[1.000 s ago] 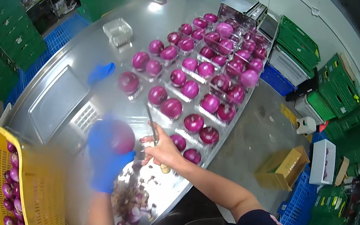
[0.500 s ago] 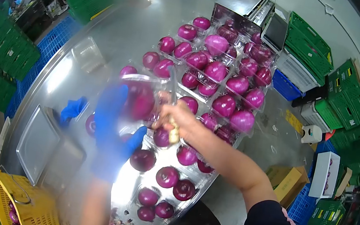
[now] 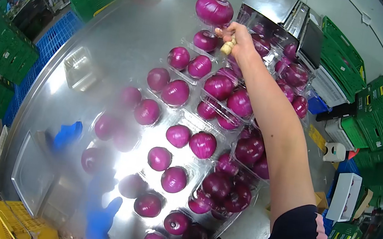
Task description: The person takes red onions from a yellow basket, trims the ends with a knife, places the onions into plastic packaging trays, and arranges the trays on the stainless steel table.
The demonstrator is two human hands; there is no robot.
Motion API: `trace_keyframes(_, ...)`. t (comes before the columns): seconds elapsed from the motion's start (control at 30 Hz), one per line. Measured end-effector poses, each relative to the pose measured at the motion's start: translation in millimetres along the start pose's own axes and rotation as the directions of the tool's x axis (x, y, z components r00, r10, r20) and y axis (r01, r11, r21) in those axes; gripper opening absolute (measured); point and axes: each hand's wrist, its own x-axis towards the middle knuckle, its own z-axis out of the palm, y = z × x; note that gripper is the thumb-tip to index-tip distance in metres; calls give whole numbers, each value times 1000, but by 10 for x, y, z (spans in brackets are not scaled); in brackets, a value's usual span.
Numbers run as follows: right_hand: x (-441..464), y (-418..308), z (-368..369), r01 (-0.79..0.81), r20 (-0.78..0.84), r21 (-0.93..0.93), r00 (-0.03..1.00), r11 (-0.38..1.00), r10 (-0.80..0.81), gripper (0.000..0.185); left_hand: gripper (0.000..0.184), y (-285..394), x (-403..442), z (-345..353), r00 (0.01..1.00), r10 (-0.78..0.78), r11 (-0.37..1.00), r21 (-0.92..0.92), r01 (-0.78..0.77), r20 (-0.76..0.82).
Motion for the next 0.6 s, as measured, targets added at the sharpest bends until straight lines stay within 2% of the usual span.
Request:
trace_keyframes(0.07, 89, -20, 80, -33, -85, 61, 996, 998, 38, 29, 71, -86, 20, -36, 998, -64, 996, -54, 64, -3)
trace_keyframes(0.1, 171, -34, 74, -86, -44, 53, 995, 995, 89, 41, 71, -79, 43, -16, 995, -104, 991, -82, 102, -14)
trace_keyframes(0.2, 353, 88, 122, 12, -202, 107, 979, 994, 10, 46, 71, -178, 107, 9, 991, -135, 982, -131, 133, -5)
trace_keyframes(0.4, 726, 218, -102, -26, -307, 125, 950, 992, 64, 39, 69, -266, 203, 36, 991, -131, 988, -76, 133, 27)
trace_keyframes(0.43, 809, 227, -159, -77, -352, 174, 926, 982, 135, 34, 69, -278, 184, 28, 992, -124, 990, -67, 126, 31)
trace_keyframes(0.53, 812, 244, -124, -2, -429, 141, 901, 990, 63, 25, 67, -259, 59, -53, 976, -212, 977, -9, 213, 43)
trace_keyframes(0.6, 945, 242, -164, 49, -477, 35, 879, 998, -27, 20, 64, -250, -20, -69, 969, -243, 969, -33, 244, 35)
